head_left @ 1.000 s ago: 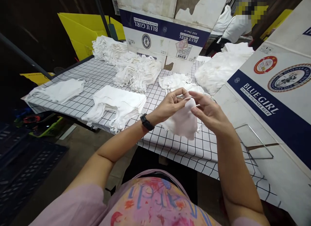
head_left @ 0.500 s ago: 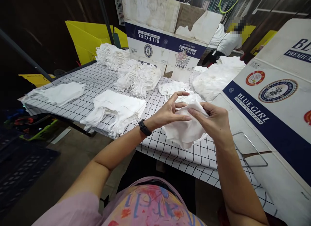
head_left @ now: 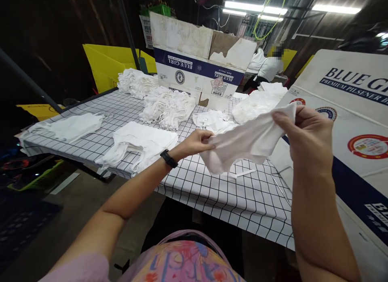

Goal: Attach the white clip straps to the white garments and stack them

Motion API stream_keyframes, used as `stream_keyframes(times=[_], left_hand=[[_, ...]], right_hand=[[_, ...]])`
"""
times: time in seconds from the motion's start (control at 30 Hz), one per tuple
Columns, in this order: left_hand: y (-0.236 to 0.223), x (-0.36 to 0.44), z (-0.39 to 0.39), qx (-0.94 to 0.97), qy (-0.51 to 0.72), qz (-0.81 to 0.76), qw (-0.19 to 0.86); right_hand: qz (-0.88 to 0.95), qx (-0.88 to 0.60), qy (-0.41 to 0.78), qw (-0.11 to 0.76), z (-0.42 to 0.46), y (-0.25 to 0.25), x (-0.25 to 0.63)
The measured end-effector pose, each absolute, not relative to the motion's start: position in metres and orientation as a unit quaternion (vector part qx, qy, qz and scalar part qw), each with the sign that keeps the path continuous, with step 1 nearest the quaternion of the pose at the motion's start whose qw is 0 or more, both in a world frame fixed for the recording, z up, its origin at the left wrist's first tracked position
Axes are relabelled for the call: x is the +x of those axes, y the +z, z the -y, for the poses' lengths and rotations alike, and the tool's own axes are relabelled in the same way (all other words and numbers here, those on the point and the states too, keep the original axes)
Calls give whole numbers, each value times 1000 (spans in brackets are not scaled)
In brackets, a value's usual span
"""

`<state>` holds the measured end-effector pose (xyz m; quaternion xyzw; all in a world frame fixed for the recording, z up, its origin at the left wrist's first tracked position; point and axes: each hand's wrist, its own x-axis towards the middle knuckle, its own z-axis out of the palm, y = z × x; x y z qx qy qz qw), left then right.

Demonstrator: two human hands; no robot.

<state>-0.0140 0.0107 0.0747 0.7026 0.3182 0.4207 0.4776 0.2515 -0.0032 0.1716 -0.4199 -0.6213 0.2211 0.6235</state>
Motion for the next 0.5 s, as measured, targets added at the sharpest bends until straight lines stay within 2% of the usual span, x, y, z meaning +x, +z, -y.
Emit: stream_keyframes(times=[0.3, 0.5], left_hand=[[101, -24, -36, 606, 548, -351, 458], [124, -19, -41, 557, 601, -355, 450]], right_hand=[[610, -407, 128, 668, 6, 210, 279], [578, -428, 151, 679, 12, 218, 290]])
